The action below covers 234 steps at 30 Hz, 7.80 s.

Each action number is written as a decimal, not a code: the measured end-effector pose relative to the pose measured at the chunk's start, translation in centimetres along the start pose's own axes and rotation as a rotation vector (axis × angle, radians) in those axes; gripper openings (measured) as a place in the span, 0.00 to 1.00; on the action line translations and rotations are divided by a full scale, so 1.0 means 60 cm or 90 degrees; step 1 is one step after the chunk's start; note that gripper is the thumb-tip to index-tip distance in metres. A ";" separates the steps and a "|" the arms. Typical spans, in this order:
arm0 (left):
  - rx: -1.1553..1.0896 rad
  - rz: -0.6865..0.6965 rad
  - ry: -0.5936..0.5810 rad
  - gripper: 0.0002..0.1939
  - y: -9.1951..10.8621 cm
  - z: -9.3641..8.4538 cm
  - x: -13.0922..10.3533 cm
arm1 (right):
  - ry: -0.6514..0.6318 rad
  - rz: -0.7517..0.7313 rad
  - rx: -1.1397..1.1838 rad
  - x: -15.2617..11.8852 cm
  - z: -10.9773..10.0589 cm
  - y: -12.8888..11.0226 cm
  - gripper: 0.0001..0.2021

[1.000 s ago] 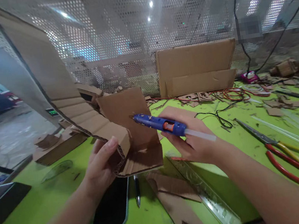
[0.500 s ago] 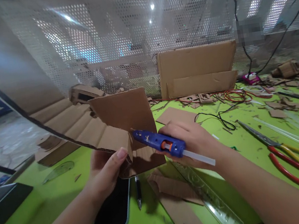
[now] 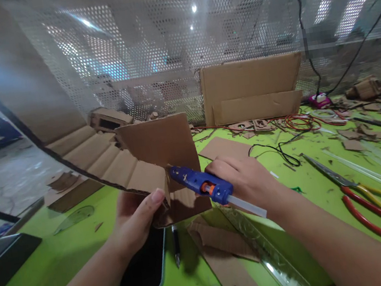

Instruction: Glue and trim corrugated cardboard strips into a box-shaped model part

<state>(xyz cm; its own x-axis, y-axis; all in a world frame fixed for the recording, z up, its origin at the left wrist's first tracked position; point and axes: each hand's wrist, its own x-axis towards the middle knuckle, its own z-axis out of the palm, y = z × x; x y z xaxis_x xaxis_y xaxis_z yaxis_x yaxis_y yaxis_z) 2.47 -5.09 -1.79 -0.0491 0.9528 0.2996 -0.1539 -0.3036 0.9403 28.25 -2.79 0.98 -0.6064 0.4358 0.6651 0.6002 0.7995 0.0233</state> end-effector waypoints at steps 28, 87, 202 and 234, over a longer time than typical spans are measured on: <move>0.037 0.025 -0.122 0.30 0.009 0.003 -0.001 | 0.165 0.014 -0.016 0.005 -0.015 -0.010 0.08; -0.017 -0.050 -0.148 0.33 0.016 0.004 0.011 | 0.208 0.109 -0.027 0.005 -0.006 -0.013 0.08; -0.047 -0.198 -0.236 0.30 0.015 0.042 -0.013 | -0.030 0.173 0.296 -0.001 0.017 -0.064 0.37; -0.156 -0.192 -0.289 0.34 0.005 0.025 -0.005 | 0.120 0.054 0.008 0.012 0.016 -0.029 0.16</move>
<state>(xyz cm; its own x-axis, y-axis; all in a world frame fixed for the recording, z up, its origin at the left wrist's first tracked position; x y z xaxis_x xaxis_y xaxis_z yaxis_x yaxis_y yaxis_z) 3.93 -5.44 -1.36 0.4511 0.8851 0.1145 -0.3214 0.0414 0.9460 26.28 -3.49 0.72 -0.4450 0.4173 0.7924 0.6377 0.7689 -0.0468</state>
